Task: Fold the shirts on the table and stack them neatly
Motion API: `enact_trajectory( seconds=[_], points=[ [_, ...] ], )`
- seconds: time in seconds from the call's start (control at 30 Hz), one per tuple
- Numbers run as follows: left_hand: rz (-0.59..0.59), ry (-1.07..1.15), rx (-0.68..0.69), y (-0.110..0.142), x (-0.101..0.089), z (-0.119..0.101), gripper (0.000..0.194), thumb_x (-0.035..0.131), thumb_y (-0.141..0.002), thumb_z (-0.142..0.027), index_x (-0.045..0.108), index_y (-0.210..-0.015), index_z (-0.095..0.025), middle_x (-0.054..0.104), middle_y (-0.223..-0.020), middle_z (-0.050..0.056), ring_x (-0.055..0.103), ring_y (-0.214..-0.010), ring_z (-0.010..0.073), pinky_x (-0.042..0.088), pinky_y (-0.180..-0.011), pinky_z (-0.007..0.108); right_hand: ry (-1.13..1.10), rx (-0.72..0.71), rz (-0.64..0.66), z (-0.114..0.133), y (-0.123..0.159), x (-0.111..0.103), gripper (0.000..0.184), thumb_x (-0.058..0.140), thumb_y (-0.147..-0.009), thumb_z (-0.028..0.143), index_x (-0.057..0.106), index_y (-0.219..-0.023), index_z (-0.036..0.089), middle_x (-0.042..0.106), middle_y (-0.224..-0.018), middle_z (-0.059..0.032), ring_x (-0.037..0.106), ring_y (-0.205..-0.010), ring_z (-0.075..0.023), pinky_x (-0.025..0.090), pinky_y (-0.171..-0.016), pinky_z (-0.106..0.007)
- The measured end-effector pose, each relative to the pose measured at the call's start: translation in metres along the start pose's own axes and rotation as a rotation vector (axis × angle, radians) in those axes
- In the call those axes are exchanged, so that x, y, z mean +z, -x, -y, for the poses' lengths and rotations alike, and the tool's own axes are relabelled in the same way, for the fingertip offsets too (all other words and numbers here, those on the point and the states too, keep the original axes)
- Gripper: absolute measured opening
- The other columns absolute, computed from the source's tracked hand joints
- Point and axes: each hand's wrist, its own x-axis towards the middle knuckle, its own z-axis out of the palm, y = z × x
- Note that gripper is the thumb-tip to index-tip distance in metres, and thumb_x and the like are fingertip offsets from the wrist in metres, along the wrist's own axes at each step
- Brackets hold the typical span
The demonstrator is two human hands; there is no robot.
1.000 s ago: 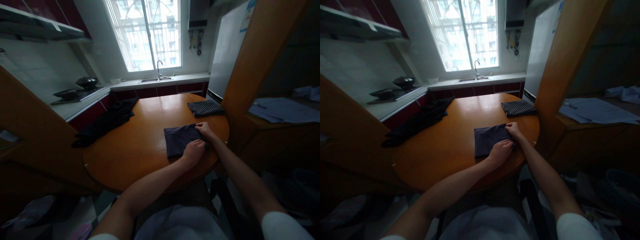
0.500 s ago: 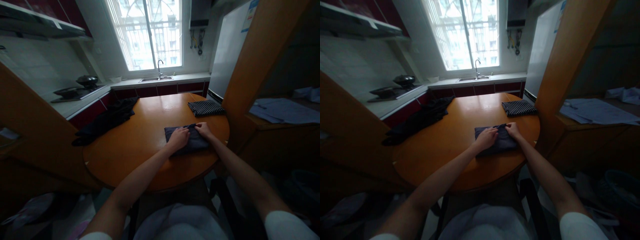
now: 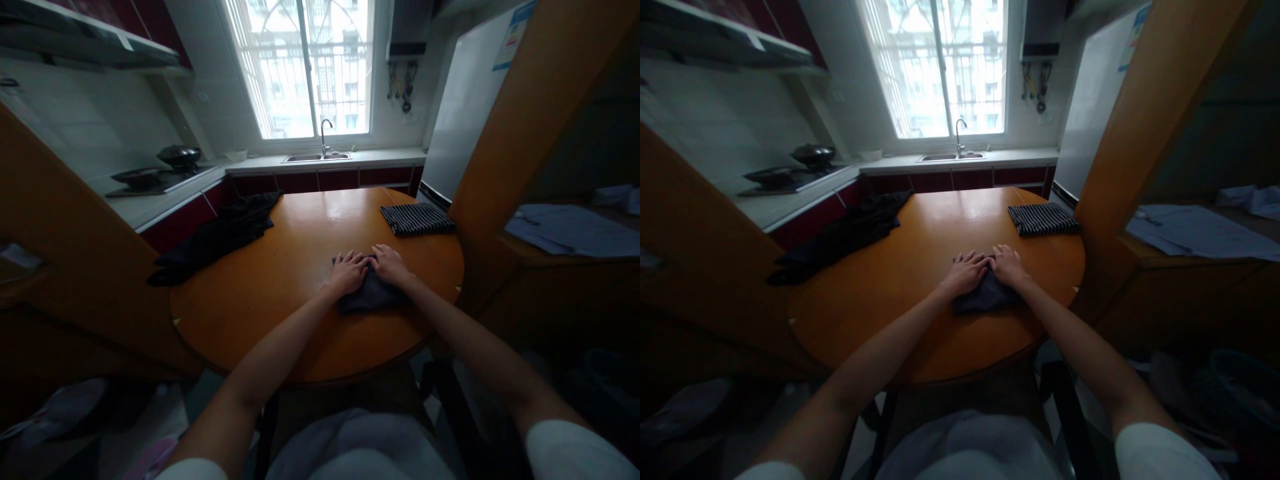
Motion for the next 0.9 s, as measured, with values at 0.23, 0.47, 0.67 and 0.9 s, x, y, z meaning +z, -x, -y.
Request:
enact_trajectory(
  seconds=[0.23, 0.47, 0.67, 0.9],
  points=[
    [0.083, 0.217, -0.115, -0.007, 0.0, 0.038, 0.051, 0.023, -0.107, -0.045, 0.046, -0.151, -0.029, 0.045, -0.159, 0.004, 0.037, -0.148, 0.025, 0.026, -0.121, 0.055, -0.024, 0.126, 0.166, -0.01, 0.003, 0.019, 0.068, 0.026, -0.104, 0.054, 0.03, -0.159, 0.015, 0.025, -0.168, -0.0116, 0.015, -0.156, -0.0254, 0.013, -0.124, -0.055],
    [-0.015, 0.332, -0.068, 0.012, -0.01, 0.048, 0.053, 0.028, -0.107, -0.042, 0.046, -0.151, -0.019, 0.046, -0.157, 0.011, 0.038, -0.148, 0.0235, 0.026, -0.123, 0.048, -0.018, 0.17, 0.181, -0.011, 0.001, 0.02, 0.072, 0.026, -0.103, 0.056, 0.027, -0.161, 0.014, 0.019, -0.169, -0.0107, 0.01, -0.157, -0.0241, 0.01, -0.124, -0.053],
    [0.02, 0.175, 0.3, 0.076, -0.014, 0.004, 0.082, 0.054, -0.093, -0.065, 0.03, -0.159, -0.023, 0.032, -0.165, 0.01, 0.018, -0.155, 0.033, 0.017, -0.124, 0.058, -0.011, 0.158, 0.172, -0.011, 0.002, 0.021, 0.07, 0.027, -0.103, 0.054, 0.028, -0.16, 0.014, 0.021, -0.169, -0.0113, 0.011, -0.156, -0.0246, 0.012, -0.124, -0.053],
    [0.01, -0.016, 0.368, 0.097, -0.011, -0.008, 0.063, 0.048, -0.093, -0.019, 0.036, -0.155, -0.016, 0.039, -0.162, 0.011, 0.023, -0.154, 0.0301, 0.02, -0.124, 0.055, -0.018, 0.162, 0.163, -0.01, 0.004, 0.02, 0.068, 0.029, -0.103, 0.053, 0.03, -0.16, 0.015, 0.022, -0.168, -0.0109, 0.012, -0.156, -0.0245, 0.012, -0.124, -0.051]
  ],
)
